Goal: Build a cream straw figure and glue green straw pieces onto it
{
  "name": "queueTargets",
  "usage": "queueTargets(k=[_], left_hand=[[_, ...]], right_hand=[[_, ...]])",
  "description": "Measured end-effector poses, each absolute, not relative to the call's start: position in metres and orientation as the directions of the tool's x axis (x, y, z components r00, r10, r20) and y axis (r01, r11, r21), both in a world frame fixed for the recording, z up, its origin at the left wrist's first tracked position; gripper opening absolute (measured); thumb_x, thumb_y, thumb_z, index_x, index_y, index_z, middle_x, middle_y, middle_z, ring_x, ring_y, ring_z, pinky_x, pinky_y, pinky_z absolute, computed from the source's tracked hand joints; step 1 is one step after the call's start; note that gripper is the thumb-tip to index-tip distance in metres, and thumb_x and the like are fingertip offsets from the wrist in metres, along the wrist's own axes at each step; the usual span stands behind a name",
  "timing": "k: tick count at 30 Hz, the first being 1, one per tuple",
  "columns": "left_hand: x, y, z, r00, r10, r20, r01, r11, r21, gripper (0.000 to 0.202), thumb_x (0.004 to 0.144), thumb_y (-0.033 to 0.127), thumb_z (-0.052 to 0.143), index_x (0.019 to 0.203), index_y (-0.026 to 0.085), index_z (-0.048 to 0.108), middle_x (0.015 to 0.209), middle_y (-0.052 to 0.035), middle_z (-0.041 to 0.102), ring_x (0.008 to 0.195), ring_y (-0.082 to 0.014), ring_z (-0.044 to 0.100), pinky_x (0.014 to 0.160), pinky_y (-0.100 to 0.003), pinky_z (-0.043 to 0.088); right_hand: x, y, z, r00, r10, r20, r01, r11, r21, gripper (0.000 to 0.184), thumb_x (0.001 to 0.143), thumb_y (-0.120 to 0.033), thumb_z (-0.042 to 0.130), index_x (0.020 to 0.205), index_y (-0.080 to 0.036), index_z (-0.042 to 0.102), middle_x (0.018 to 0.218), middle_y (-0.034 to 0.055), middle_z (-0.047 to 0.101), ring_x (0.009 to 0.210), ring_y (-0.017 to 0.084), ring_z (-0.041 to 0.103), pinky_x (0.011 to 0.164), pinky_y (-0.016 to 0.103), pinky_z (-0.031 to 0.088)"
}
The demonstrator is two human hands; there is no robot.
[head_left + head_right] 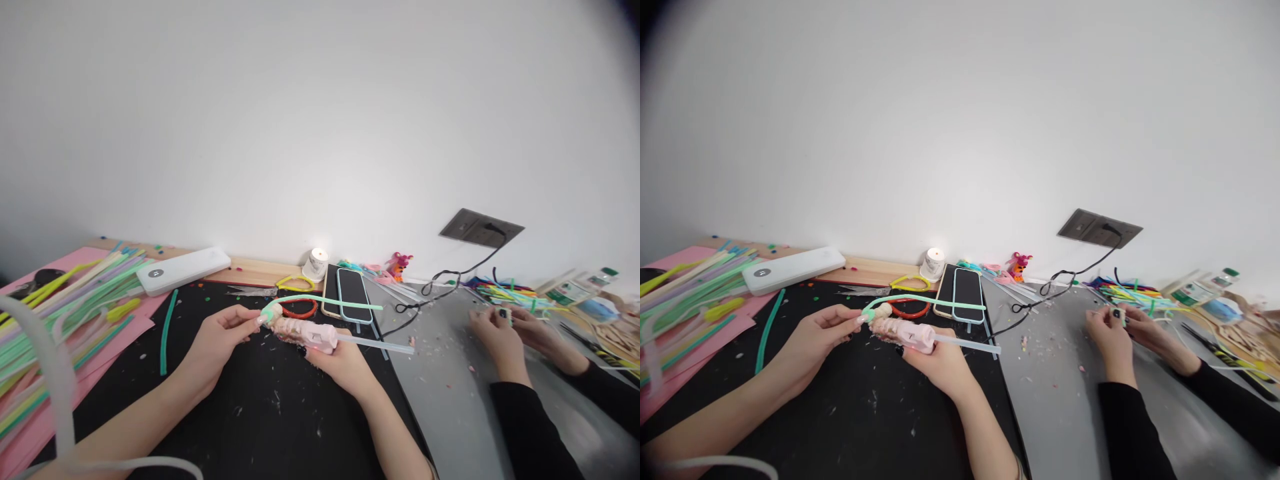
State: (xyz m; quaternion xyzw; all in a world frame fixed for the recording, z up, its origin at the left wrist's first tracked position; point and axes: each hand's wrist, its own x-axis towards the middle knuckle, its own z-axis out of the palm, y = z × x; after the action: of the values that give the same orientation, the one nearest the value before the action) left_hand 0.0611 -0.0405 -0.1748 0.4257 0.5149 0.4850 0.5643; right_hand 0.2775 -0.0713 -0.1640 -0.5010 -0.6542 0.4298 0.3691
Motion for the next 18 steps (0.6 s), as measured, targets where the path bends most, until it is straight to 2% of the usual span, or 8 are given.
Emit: queueTargets(k=[11, 18], left_hand=[[0.0612, -0.0408, -0.1759, 0.028, 0.983, -0.183, -0.125, 0.185, 0.975, 0.022, 0.063, 0.035, 0.076, 0.07, 0.017, 0.065, 0.067, 0.0015, 0.062, 0.067, -0.0133, 0.053, 0.06, -0.022, 0.036], [0.061, -0.0406, -0.1747, 0.01, 0.983, -0.185, -0.118, 0.185, 0.976, 0.021, 0.062, 0.033, 0.077, 0.069, 0.017, 0.066, 0.065, 0.0013, 0.061, 0.065, -0.0131, 0.052, 0.058, -0.022, 0.036]], right_hand=[[0.2763, -0.0711, -0.1613, -0.226, 0.972, 0.059, 0.364, 0.141, -0.921, 0.006, 0.072, -0.017, 0.058, 0.073, -0.016, 0.064, 0.065, -0.0017, 0.057, 0.055, 0.01, 0.043, 0.052, 0.02, 0.034], [0.279, -0.0691, -0.1626, -0.186, 0.979, 0.077, 0.372, 0.143, -0.917, 0.024, 0.074, -0.017, 0.058, 0.095, -0.016, 0.068, 0.08, 0.0014, 0.067, 0.064, 0.014, 0.054, 0.059, 0.022, 0.042]])
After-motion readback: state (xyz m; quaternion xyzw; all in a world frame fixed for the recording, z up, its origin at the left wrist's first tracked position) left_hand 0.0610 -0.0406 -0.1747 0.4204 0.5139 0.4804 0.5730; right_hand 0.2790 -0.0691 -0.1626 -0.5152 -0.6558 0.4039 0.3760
